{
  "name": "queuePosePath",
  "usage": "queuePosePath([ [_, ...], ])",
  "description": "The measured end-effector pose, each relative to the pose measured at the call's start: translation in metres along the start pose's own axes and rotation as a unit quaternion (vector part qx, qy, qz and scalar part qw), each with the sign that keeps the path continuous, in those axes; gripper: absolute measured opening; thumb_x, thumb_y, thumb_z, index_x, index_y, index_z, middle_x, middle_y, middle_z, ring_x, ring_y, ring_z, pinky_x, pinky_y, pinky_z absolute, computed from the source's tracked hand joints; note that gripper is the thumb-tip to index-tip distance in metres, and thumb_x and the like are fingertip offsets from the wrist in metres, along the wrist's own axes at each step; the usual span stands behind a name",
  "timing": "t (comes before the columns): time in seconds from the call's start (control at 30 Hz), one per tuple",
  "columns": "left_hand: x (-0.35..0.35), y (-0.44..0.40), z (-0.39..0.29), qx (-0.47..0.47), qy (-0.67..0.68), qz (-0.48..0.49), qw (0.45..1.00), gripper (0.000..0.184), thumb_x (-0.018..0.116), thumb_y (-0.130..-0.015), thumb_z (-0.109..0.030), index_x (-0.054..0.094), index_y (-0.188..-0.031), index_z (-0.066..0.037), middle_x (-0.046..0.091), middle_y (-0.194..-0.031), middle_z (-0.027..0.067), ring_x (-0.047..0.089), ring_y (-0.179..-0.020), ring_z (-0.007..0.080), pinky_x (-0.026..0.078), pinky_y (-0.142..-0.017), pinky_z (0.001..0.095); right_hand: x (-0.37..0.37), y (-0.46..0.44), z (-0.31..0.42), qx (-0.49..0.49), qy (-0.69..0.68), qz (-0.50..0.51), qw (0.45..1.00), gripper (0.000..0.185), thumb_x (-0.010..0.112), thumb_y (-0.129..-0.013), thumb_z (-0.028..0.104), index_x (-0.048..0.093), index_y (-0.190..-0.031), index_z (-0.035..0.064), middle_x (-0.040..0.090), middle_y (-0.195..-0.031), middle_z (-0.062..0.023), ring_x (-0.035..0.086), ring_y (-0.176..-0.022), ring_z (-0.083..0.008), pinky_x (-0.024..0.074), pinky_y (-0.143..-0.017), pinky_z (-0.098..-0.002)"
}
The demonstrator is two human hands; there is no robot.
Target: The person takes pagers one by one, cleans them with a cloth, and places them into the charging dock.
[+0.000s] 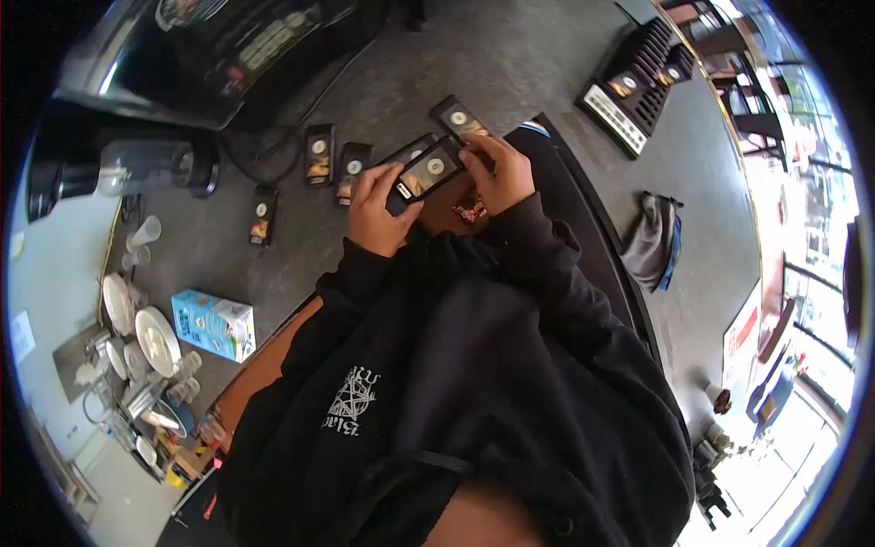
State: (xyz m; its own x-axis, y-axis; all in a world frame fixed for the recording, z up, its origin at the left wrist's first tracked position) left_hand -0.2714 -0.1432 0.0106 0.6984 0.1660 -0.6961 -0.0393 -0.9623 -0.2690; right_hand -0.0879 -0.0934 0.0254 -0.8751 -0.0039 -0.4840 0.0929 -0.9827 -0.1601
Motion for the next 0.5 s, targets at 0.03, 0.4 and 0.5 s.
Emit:
queuePosePath([
  [0.03,0.012,-0.003,-0.003,0.004,0.006,0.013,1.000,0.054,0.077,-0.063,-0.014,0.058,-0.113,-0.007,0.053,-0.109,0.0095,0.052,-0.103,0.0295,0.044,-0.086,0.0384,-0.012,0.002,-0.005,0.008,0.018,-0.011,1.000,0.023,0.063,-0.081,0.012,0.064,-0.102,0.0028,0.062,-0.083,-0.0126,0.061,-0.071,-0.0235,0.0476,-0.064,-0.0301],
  [0.4,0.114,-0.049,-0.098,0.080,0.084,0.084,0.990,0.050,0.076,-0.061,-0.011,0.060,-0.109,-0.005,0.055,-0.105,0.0102,0.053,-0.100,0.0291,0.045,-0.084,0.0368,-0.131,0.022,-0.077,0.062,0.076,-0.111,0.989,0.018,0.062,-0.080,0.011,0.065,-0.095,0.0018,0.060,-0.082,-0.0147,0.061,-0.074,-0.0304,0.0483,-0.066,-0.0354],
  [0.5,0.146,-0.054,-0.120,0.081,0.082,0.107,0.987,0.051,0.076,-0.060,-0.010,0.059,-0.109,-0.004,0.055,-0.104,0.0109,0.053,-0.099,0.0297,0.044,-0.085,0.0363,-0.158,0.027,-0.100,0.089,0.089,-0.124,0.984,0.018,0.062,-0.080,0.010,0.065,-0.095,0.0015,0.060,-0.082,-0.0151,0.061,-0.075,-0.0313,0.0485,-0.067,-0.0361],
])
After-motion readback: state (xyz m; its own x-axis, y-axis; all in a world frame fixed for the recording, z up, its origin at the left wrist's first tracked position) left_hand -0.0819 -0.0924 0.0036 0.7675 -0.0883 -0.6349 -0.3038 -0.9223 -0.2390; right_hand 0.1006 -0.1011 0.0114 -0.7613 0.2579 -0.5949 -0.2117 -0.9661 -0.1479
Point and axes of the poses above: each hand's wrist, its own y-axis away from the middle knuckle, its own x-axis out of the palm, z = x × y, the point moved 5 cm from there along -y, towards the middle knuckle
